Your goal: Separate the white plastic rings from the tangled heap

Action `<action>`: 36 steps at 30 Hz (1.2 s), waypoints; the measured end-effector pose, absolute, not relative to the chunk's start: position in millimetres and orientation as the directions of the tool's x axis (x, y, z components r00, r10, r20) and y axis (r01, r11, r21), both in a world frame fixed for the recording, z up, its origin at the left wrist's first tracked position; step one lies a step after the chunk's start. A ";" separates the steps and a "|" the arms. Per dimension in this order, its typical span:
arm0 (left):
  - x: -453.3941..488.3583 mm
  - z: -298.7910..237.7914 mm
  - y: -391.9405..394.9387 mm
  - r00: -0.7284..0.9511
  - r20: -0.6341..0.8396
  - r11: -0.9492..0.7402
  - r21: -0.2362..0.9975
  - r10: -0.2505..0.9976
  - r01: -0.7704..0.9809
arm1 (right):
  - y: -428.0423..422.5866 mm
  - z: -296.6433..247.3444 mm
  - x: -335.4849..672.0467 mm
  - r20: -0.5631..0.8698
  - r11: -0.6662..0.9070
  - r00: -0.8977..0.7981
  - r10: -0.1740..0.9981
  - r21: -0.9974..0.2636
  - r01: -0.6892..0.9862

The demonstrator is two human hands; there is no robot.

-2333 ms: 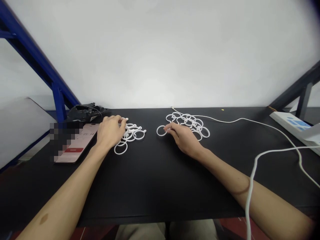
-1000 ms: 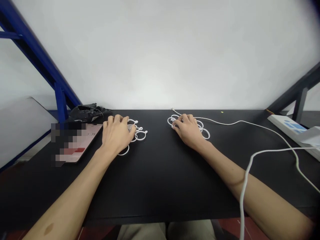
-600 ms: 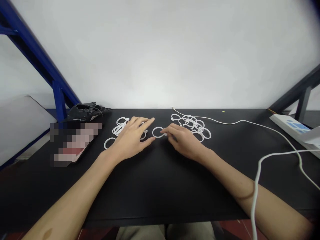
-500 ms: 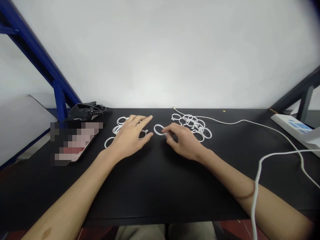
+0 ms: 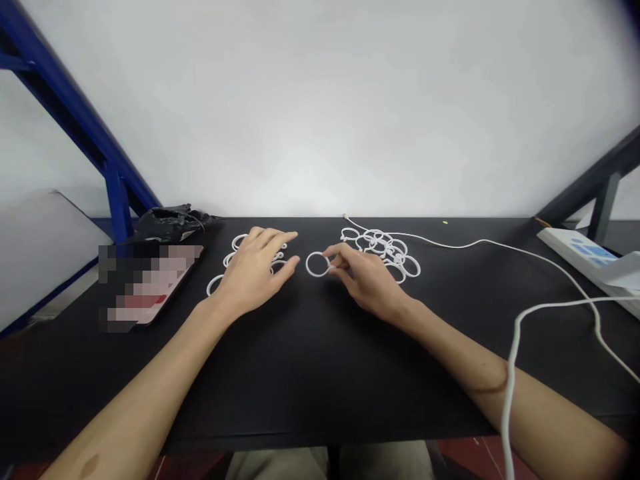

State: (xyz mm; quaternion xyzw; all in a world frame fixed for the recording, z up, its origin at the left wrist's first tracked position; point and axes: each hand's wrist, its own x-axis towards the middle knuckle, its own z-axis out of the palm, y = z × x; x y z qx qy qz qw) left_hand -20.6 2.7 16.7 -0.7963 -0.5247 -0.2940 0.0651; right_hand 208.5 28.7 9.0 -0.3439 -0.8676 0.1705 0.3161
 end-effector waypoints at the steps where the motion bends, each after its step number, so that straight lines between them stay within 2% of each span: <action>1: -19.0 16.5 1.8 0.307 0.529 -0.474 0.213 0.791 0.855 | 26.7 9.1 207.2 0.411 0.706 -0.582 0.702 -0.511 0.490; 5: -12.6 13.9 -0.4 0.427 0.453 -0.571 0.247 0.782 0.783 | 20.4 8.3 200.9 0.332 0.699 -0.633 0.699 -0.505 0.507; 9: -10.3 10.1 0.3 0.505 0.403 -0.623 0.249 0.763 0.742 | 18.4 6.8 196.4 0.349 0.697 -0.615 0.707 -0.489 0.524; 19: -7.5 11.6 -0.5 0.440 0.468 -0.568 0.176 0.767 0.804 | 21.2 7.1 198.0 0.519 0.722 -0.512 0.685 -0.575 0.384; 25: -5.7 12.1 -1.2 0.429 0.497 -0.567 0.165 0.754 0.807 | 20.7 5.5 196.7 0.518 0.732 -0.521 0.678 -0.539 0.417; 27: -8.7 11.2 1.2 0.414 0.479 -0.537 0.150 0.774 0.830 | 25.4 3.5 199.9 0.501 0.732 -0.534 0.681 -0.461 0.501; 29: -14.6 10.0 4.8 0.349 0.469 -0.450 0.122 0.812 0.885 | 33.8 1.3 206.3 0.499 0.682 -0.500 0.708 -0.298 0.668; 32: -27.1 8.8 10.7 0.199 0.461 -0.267 0.086 0.865 0.960 | 49.6 -2.8 219.1 0.517 0.439 -0.348 0.782 -0.061 0.896; 34: -35.1 8.7 13.7 0.126 0.454 -0.182 0.082 0.882 0.980 | 58.4 -5.5 226.2 0.526 0.347 -0.294 0.798 -0.004 0.938; 36: -40.6 8.9 15.4 0.084 0.448 -0.141 0.095 0.890 0.985 | 63.3 -7.0 230.2 0.521 0.333 -0.302 0.799 0.036 0.942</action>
